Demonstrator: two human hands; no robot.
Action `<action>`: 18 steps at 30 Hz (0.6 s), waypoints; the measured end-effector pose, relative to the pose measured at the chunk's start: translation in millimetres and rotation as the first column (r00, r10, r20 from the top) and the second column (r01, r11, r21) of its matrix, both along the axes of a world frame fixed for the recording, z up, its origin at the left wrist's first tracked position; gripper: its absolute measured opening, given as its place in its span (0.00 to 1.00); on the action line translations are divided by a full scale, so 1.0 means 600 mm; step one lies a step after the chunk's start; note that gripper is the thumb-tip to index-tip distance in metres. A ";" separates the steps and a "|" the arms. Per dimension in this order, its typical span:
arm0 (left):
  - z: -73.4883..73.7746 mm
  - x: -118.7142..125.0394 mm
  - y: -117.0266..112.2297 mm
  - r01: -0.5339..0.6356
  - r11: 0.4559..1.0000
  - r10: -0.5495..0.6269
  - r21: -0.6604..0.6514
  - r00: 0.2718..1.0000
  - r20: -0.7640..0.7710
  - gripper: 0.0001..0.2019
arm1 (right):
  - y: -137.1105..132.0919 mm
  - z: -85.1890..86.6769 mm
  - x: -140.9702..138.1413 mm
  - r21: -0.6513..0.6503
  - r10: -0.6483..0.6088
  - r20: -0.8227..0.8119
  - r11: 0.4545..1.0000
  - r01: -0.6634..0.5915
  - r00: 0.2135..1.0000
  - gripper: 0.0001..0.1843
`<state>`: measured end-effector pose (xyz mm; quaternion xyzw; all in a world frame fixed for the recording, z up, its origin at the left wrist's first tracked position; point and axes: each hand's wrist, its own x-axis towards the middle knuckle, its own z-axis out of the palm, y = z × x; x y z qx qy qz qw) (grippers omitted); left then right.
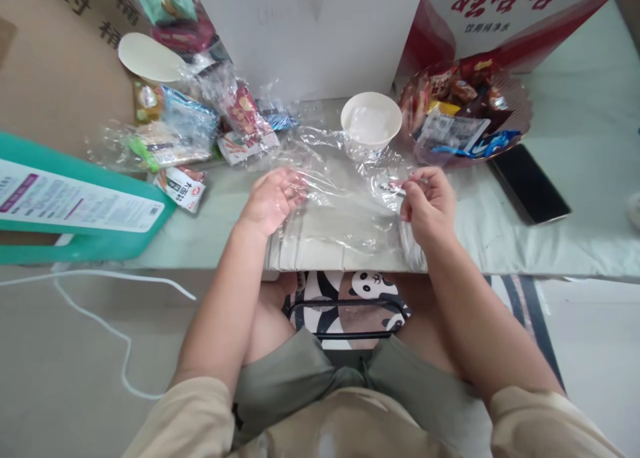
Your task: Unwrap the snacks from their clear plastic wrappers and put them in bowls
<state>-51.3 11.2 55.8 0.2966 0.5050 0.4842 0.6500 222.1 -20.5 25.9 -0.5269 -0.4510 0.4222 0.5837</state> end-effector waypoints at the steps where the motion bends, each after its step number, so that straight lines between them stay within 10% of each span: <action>1: 0.000 0.002 -0.001 0.099 0.992 -0.102 -0.083 0.994 -0.030 0.12 | -0.001 -0.004 0.003 -0.039 0.006 0.016 0.999 -0.005 1.000 0.12; 7: -0.010 0.006 0.005 0.181 0.980 -0.199 -0.083 0.913 -0.355 0.10 | 0.007 -0.020 0.016 -0.078 -0.072 0.048 0.994 0.076 0.996 0.13; 13: 0.013 -0.032 -0.021 0.196 0.966 -0.177 0.170 0.977 -0.122 0.13 | -0.013 0.009 0.041 0.054 0.001 -0.133 0.998 0.006 0.991 0.27; 18: 0.010 -0.046 -0.021 0.264 0.963 -0.253 0.052 0.954 -0.162 0.11 | -0.014 0.007 0.058 -0.038 0.129 -0.114 0.990 -0.135 0.985 0.28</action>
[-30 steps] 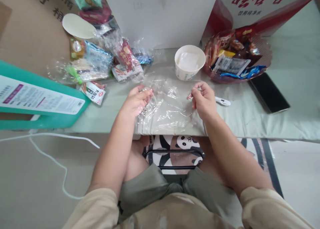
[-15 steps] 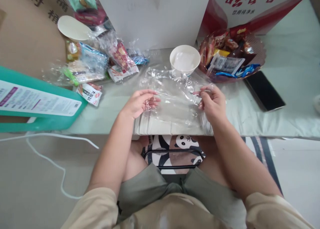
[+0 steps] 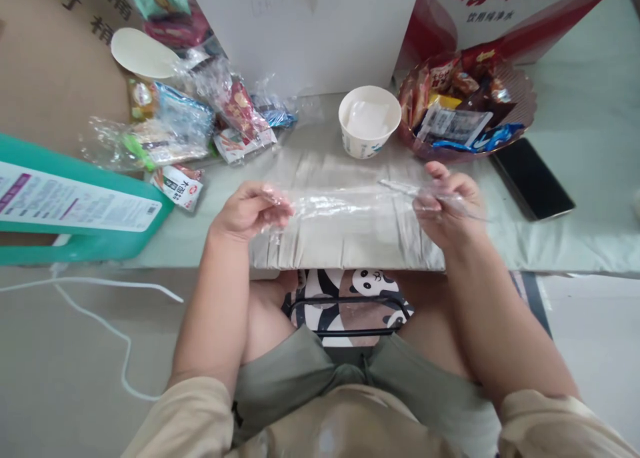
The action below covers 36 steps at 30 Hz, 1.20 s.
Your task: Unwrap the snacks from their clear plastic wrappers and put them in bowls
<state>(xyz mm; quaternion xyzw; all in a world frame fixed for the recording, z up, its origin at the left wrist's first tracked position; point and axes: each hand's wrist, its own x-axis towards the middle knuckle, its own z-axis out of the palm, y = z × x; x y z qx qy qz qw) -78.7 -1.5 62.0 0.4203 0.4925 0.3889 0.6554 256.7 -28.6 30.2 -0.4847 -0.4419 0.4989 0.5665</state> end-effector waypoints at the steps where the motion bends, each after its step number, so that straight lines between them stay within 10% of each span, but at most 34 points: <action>1: -0.004 0.004 0.006 -0.040 0.999 0.039 -0.025 0.998 -0.058 0.08 | 0.004 -0.004 -0.001 -0.017 -0.018 0.018 1.000 0.019 1.000 0.25; 13: -0.031 0.040 0.042 -0.384 0.923 0.374 -0.020 0.908 -0.190 0.18 | 0.007 -0.025 -0.021 -0.041 -0.087 0.147 0.995 0.094 0.985 0.17; 16: -0.031 0.036 0.039 -0.293 0.956 0.289 0.006 0.939 -0.185 0.07 | 0.007 -0.028 -0.020 -0.036 -0.048 0.158 0.998 0.054 0.986 0.29; 21: -0.016 0.025 0.033 -0.085 0.996 0.084 -0.013 0.994 -0.066 0.20 | 0.007 -0.025 -0.005 -0.043 0.002 0.101 0.999 0.002 0.995 0.29; 28: -0.002 0.021 0.045 -0.169 0.974 0.175 -0.149 0.984 0.026 0.05 | -0.001 -0.015 -0.019 -0.095 0.071 0.141 0.994 -0.058 0.987 0.26; 36: 0.000 0.013 0.032 -0.091 0.991 0.087 -0.097 0.995 -0.039 0.23 | -0.009 -0.011 -0.016 -0.052 0.086 0.199 0.996 -0.077 0.976 0.23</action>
